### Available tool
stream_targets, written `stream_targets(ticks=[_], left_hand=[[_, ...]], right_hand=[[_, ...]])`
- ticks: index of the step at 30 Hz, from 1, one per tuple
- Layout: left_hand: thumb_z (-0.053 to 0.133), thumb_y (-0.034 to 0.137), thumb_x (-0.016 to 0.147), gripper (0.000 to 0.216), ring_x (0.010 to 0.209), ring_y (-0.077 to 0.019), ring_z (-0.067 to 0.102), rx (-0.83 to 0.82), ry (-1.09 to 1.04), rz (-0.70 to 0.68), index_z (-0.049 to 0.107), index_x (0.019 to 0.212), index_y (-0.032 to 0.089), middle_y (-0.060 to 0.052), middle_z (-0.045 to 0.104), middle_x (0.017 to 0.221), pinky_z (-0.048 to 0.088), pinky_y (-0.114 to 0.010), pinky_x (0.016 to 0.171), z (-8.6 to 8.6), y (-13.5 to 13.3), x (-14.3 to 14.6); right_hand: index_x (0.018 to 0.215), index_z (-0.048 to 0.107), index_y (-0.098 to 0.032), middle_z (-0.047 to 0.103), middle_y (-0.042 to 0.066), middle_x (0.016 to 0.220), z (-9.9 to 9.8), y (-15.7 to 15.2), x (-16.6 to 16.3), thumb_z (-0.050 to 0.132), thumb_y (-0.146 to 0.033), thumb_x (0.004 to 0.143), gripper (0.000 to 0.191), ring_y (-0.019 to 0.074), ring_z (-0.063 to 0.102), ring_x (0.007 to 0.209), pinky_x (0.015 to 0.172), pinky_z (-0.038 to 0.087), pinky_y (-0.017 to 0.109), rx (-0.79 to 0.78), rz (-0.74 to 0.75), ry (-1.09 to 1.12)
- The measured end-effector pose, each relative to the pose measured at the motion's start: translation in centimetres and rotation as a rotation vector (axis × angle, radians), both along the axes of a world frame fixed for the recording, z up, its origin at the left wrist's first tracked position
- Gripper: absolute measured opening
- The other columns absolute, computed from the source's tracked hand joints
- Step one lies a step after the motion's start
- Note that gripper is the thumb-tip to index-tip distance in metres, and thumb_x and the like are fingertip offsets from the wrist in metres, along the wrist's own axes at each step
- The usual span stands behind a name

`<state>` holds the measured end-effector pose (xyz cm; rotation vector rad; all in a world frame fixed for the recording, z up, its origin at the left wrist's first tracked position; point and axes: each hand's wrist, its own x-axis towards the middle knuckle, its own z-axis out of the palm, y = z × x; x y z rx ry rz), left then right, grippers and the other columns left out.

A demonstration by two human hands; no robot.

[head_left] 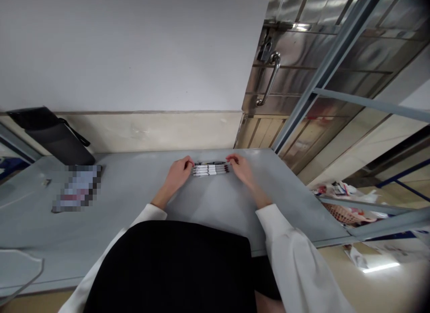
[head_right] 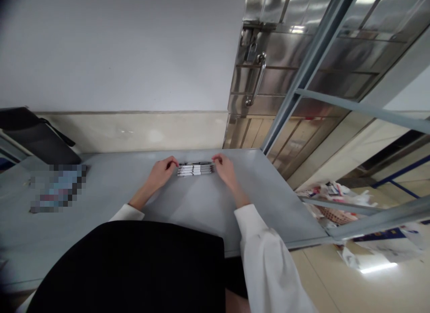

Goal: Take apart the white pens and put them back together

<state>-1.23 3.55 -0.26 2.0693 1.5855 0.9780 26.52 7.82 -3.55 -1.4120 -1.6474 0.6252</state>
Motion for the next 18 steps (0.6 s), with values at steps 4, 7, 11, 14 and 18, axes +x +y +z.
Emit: stream_targets(ticks=[4,7,11,14,18], left_hand=[[0.042,0.021,0.093,0.030,0.064,-0.0190,0.053,-0.007,0.029,0.005,0.071,0.089,0.021,-0.001,0.062,0.065,0.035,-0.031,0.065,0.1,0.0,0.0],[0.042,0.021,0.094,0.029,0.062,-0.0182,0.052,0.002,0.035,-0.001,0.071,0.089,0.021,0.000,0.061,0.064,0.034,-0.030,0.064,0.0,0.1,0.0],[0.043,0.021,0.093,0.028,0.060,-0.0175,0.051,0.008,0.022,-0.010,0.071,0.088,0.021,0.001,0.060,0.063,0.033,-0.030,0.063,-0.1,0.1,-0.1],[0.042,0.021,0.093,0.029,0.060,-0.0175,0.051,0.004,0.014,-0.012,0.071,0.088,0.021,0.001,0.060,0.063,0.034,-0.030,0.063,-0.2,0.1,-0.1],[0.042,0.021,0.094,0.030,0.061,-0.0178,0.052,0.004,0.015,-0.019,0.072,0.089,0.021,0.001,0.061,0.064,0.034,-0.029,0.063,-0.2,0.1,-0.1]], right_hand=[[0.096,0.069,-0.021,0.076,0.007,0.097,0.2,-0.2,-0.1,0.045,-0.017,0.093,0.024,0.0220,0.069,0.088,0.090,0.052,0.038,0.032,0.002,-0.010],[0.094,0.069,-0.022,0.076,0.005,0.095,0.4,-0.4,-0.3,0.046,-0.016,0.093,0.024,0.0209,0.069,0.086,0.088,0.052,0.037,0.049,0.000,-0.012],[0.094,0.069,-0.022,0.076,0.005,0.094,0.6,-0.7,-0.6,0.046,-0.015,0.093,0.024,0.0202,0.069,0.085,0.087,0.052,0.035,0.058,-0.001,-0.010],[0.094,0.069,-0.021,0.076,0.005,0.094,0.9,-0.8,-0.7,0.046,-0.014,0.092,0.024,0.0201,0.069,0.085,0.087,0.052,0.036,0.044,-0.010,-0.011],[0.093,0.069,-0.022,0.076,0.005,0.094,1.2,-0.9,-0.7,0.046,-0.014,0.092,0.024,0.0197,0.070,0.087,0.088,0.051,0.034,0.032,0.001,-0.030]])
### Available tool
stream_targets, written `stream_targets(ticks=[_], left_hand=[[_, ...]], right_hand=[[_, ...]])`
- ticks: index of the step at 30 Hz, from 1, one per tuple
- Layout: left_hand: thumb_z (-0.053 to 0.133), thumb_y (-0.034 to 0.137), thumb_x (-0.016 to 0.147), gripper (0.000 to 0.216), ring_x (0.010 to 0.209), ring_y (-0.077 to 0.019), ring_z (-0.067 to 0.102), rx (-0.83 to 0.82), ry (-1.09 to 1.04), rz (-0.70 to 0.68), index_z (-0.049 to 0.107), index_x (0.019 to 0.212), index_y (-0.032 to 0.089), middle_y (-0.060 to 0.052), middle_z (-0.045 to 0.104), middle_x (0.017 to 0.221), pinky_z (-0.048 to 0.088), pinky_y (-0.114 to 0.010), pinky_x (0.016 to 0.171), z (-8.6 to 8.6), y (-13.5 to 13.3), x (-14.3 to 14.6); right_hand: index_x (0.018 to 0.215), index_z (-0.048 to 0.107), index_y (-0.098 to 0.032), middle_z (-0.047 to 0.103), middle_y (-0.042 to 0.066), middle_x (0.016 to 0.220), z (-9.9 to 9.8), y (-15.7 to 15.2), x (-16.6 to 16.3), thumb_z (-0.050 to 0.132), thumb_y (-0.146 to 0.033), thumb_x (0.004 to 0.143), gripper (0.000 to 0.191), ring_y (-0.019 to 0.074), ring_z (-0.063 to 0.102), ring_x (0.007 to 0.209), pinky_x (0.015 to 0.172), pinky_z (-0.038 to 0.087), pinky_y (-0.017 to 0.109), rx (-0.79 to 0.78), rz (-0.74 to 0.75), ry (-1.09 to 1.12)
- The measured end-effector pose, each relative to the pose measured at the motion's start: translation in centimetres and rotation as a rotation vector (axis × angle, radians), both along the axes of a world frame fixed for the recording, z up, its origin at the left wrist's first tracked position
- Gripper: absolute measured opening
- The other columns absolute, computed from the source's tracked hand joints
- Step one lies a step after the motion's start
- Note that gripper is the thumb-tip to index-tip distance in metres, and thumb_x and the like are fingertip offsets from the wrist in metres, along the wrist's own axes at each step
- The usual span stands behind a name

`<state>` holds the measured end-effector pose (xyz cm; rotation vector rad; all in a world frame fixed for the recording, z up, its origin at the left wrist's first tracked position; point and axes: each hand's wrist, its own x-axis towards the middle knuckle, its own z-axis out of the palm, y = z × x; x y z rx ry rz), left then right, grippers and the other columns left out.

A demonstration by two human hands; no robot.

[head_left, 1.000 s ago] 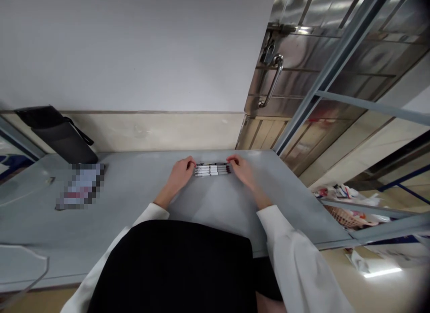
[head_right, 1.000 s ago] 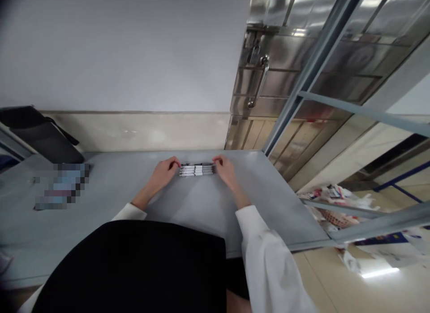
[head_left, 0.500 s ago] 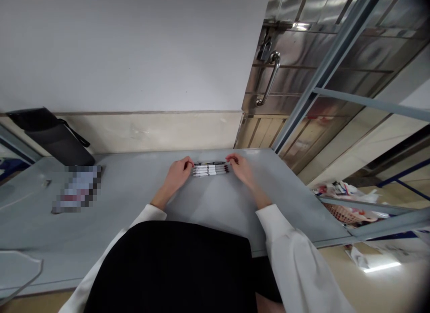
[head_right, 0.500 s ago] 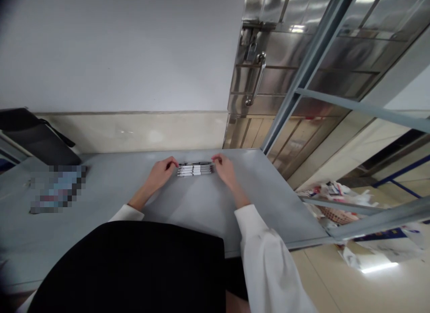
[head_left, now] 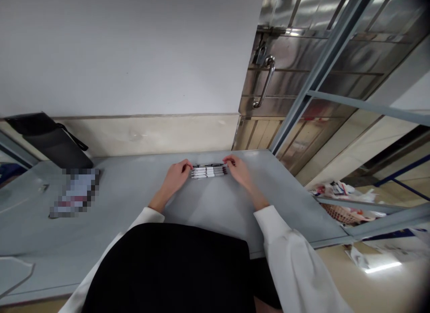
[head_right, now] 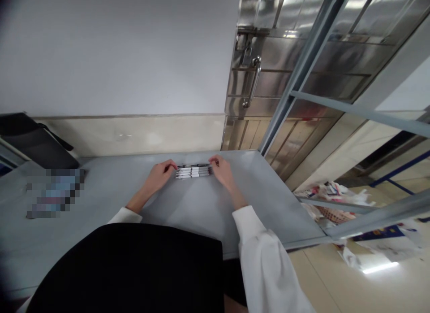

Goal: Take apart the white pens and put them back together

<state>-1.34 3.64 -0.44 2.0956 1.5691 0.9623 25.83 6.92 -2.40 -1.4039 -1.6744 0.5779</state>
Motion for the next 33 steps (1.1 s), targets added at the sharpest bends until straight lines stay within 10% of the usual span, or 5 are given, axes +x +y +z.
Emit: stream_targets(ticks=[28,33], left_hand=[[0.042,0.021,0.096,0.029,0.059,-0.0176,0.052,0.001,0.027,-0.019,0.071,0.091,0.021,0.001,0.059,0.062,0.035,-0.029,0.062,-0.2,0.1,0.0],[0.047,0.020,0.098,0.022,0.079,-0.0195,0.060,0.127,0.083,-0.188,0.068,0.097,0.022,-0.003,0.068,0.088,0.046,-0.031,0.079,0.0,-0.4,0.7]], right_hand=[[0.095,0.069,-0.022,0.076,0.004,0.095,0.1,-0.3,-0.1,0.047,-0.015,0.094,0.024,0.0192,0.070,0.087,0.086,0.051,0.034,0.006,0.040,-0.039],[0.095,0.069,-0.023,0.074,0.002,0.092,1.1,-1.4,-0.7,0.056,-0.022,0.093,0.013,0.0180,0.068,0.084,0.083,0.051,0.031,0.060,0.168,-0.073]])
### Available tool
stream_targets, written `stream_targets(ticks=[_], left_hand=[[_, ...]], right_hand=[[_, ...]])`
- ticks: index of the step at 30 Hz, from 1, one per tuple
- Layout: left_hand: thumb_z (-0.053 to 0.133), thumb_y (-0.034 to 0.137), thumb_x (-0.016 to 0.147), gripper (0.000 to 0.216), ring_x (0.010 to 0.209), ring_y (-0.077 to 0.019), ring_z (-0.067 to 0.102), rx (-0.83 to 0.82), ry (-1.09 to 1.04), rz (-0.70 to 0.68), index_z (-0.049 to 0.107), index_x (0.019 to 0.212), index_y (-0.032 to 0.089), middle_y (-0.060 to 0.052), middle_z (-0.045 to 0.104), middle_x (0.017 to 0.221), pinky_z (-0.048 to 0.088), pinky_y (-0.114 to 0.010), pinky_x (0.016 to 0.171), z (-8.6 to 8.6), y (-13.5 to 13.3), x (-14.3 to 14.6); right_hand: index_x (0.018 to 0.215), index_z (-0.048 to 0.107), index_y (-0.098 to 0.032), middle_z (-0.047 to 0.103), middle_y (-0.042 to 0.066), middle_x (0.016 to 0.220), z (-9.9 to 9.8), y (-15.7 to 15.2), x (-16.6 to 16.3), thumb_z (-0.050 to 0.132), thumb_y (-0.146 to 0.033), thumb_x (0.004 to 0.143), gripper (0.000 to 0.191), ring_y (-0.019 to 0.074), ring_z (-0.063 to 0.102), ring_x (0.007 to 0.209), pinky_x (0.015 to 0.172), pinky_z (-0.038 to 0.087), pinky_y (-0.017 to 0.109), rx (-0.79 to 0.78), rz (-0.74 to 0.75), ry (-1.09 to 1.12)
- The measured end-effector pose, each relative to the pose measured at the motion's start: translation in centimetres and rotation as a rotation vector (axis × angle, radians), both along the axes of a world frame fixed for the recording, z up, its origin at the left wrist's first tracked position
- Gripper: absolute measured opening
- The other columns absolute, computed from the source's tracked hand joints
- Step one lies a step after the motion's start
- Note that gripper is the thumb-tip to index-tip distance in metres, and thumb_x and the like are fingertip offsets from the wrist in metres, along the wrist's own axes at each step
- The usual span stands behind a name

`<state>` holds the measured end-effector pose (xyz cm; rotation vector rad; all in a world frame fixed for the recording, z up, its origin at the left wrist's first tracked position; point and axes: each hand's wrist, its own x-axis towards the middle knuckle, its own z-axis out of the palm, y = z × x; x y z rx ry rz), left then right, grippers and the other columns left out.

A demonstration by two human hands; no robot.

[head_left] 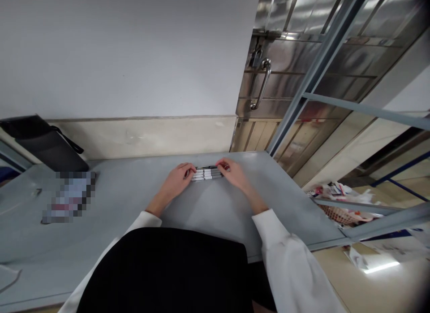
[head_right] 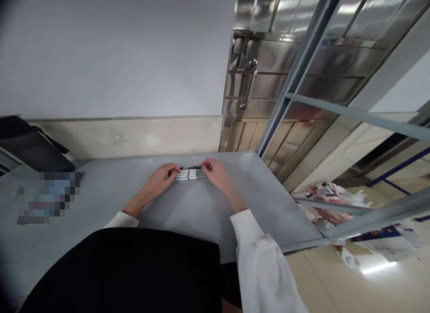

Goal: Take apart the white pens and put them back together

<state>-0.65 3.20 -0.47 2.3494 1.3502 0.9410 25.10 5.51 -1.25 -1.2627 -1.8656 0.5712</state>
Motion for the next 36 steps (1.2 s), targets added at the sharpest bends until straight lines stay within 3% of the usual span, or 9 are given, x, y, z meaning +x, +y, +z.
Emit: stream_targets(ticks=[5,16,22,28,36], left_hand=[[0.054,0.018,0.097,0.017,0.104,-0.0238,0.059,0.085,0.137,-0.152,0.067,0.106,0.024,-0.004,0.070,0.108,0.047,-0.037,0.098,0.1,-0.4,0.6],[0.060,0.026,0.100,0.012,0.111,-0.0250,0.059,0.118,0.259,-0.236,0.065,0.112,0.025,-0.005,0.069,0.114,0.047,-0.037,0.099,-0.2,-0.8,1.1],[0.058,0.029,0.102,0.011,0.104,-0.0250,0.061,0.074,0.267,-0.223,0.066,0.109,0.025,-0.004,0.073,0.107,0.048,-0.037,0.094,-0.2,-0.6,1.0],[0.047,0.032,0.107,0.020,0.106,-0.0261,0.061,0.102,0.181,-0.145,0.064,0.115,0.024,-0.006,0.073,0.113,0.046,-0.041,0.098,0.5,-1.0,1.2],[0.044,0.041,0.108,0.028,0.100,-0.0253,0.064,0.100,0.105,-0.016,0.065,0.116,0.024,-0.006,0.070,0.101,0.048,-0.037,0.094,1.1,-1.6,1.7]], right_hand=[[0.093,0.069,-0.022,0.073,0.002,0.091,0.3,-0.9,-0.5,0.057,-0.021,0.092,0.012,0.0169,0.065,0.081,0.081,0.051,0.030,0.054,0.109,-0.063],[0.093,0.070,-0.021,0.072,0.002,0.089,0.2,-1.5,-0.6,0.059,-0.015,0.091,0.013,0.0156,0.064,0.079,0.079,0.049,0.027,0.052,0.125,-0.080],[0.090,0.070,-0.021,0.070,0.002,0.090,0.4,-1.8,-0.8,0.061,-0.008,0.086,0.015,0.0168,0.063,0.081,0.079,0.048,0.028,0.072,0.153,-0.130],[0.095,0.068,-0.022,0.070,0.002,0.096,0.6,-1.9,-0.7,0.064,-0.004,0.081,0.023,0.0216,0.061,0.100,0.093,0.047,0.034,0.186,0.210,-0.189],[0.111,0.067,-0.022,0.071,0.009,0.109,0.1,-1.4,-0.6,0.052,-0.013,0.101,0.021,0.0257,0.060,0.109,0.096,0.046,0.040,0.214,0.142,-0.390]])
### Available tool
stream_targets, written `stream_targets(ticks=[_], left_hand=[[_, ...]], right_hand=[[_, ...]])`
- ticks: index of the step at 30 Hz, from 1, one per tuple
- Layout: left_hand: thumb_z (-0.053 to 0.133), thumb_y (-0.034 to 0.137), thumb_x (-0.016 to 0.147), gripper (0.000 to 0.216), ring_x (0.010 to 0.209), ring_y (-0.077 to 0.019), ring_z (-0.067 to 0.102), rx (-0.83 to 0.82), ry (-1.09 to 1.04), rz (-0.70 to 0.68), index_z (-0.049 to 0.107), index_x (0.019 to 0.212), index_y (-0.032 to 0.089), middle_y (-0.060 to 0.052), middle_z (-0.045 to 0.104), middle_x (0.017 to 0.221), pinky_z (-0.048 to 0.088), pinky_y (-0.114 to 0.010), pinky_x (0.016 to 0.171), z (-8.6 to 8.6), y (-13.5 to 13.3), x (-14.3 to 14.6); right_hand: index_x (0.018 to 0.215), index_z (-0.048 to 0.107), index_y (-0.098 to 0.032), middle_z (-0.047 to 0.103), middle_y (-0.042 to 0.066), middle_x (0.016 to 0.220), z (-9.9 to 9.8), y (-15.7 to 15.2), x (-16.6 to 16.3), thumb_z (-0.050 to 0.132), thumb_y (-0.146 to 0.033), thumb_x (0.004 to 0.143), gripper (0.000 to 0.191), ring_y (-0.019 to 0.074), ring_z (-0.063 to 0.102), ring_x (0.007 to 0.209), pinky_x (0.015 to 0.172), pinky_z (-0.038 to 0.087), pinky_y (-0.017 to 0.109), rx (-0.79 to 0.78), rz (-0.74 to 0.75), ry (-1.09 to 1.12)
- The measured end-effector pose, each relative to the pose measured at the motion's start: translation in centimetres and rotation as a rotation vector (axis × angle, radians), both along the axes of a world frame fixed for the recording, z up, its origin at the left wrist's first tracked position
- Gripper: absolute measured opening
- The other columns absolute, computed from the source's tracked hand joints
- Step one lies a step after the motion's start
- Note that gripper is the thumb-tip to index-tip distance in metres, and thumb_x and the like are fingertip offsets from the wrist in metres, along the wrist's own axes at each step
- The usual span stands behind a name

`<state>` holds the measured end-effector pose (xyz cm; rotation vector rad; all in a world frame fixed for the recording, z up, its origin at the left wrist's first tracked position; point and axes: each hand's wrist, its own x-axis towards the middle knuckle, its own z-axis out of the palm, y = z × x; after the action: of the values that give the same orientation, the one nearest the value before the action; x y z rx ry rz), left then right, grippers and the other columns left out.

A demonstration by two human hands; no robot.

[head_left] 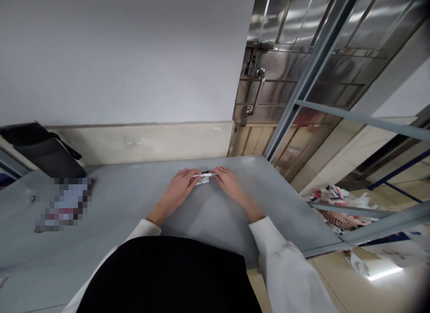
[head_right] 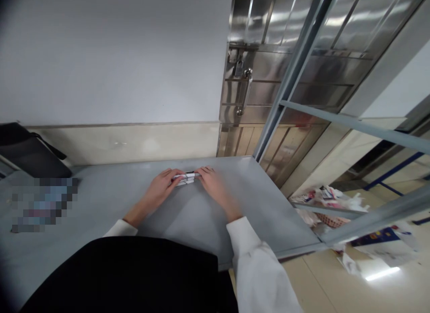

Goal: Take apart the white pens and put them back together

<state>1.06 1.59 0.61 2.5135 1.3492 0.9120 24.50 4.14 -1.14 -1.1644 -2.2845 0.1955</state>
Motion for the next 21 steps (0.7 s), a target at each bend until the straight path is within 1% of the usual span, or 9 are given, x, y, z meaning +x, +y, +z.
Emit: stream_targets(ticks=[2,4,8,11,15,21], left_hand=[[0.044,0.040,0.108,0.027,0.103,-0.0250,0.064,0.012,0.002,-0.007,0.065,0.115,0.024,-0.006,0.071,0.104,0.046,-0.038,0.099,0.3,-0.1,0.0],[0.044,0.040,0.108,0.027,0.102,-0.0245,0.064,0.004,-0.017,-0.022,0.065,0.114,0.023,-0.006,0.071,0.107,0.046,-0.038,0.100,0.5,-0.2,0.0],[0.046,0.040,0.107,0.027,0.090,-0.0213,0.065,-0.091,-0.109,-0.020,0.064,0.119,0.024,-0.005,0.072,0.110,0.050,-0.034,0.089,0.6,-0.4,0.0],[0.047,0.040,0.106,0.027,0.079,-0.0190,0.066,-0.189,-0.161,-0.014,0.064,0.120,0.025,-0.004,0.073,0.109,0.051,-0.032,0.081,0.2,-0.4,0.1],[0.049,0.040,0.105,0.026,0.084,-0.0194,0.069,-0.238,-0.207,-0.044,0.064,0.120,0.026,-0.005,0.074,0.112,0.054,-0.031,0.082,-0.4,-0.1,0.1],[0.050,0.041,0.105,0.026,0.086,-0.0200,0.069,-0.207,-0.195,-0.040,0.064,0.119,0.025,-0.005,0.074,0.112,0.054,-0.033,0.087,-0.7,0.2,-0.1]], right_hand=[[0.112,0.066,-0.022,0.071,0.009,0.109,-0.2,0.1,-0.1,0.050,-0.011,0.102,0.022,0.0255,0.062,0.108,0.095,0.046,0.039,0.005,-0.007,-0.031],[0.111,0.065,-0.021,0.071,0.009,0.107,-0.4,0.2,-0.2,0.049,-0.009,0.101,0.023,0.0254,0.063,0.105,0.092,0.046,0.038,0.006,-0.031,-0.052],[0.108,0.065,-0.023,0.071,0.008,0.104,-0.6,0.3,0.0,0.048,-0.009,0.102,0.023,0.0237,0.065,0.098,0.084,0.047,0.034,-0.031,-0.058,-0.028],[0.107,0.066,-0.023,0.071,0.007,0.104,-0.6,0.3,0.3,0.051,-0.012,0.102,0.019,0.0222,0.066,0.096,0.084,0.047,0.032,-0.062,-0.034,0.006],[0.106,0.067,-0.023,0.071,0.006,0.105,-0.7,0.3,0.5,0.051,-0.015,0.103,0.017,0.0217,0.066,0.095,0.085,0.048,0.032,-0.084,-0.021,0.031],[0.107,0.068,-0.023,0.072,0.006,0.105,-0.9,0.4,0.5,0.052,-0.015,0.102,0.018,0.0216,0.067,0.095,0.086,0.048,0.032,-0.092,-0.009,0.060]])
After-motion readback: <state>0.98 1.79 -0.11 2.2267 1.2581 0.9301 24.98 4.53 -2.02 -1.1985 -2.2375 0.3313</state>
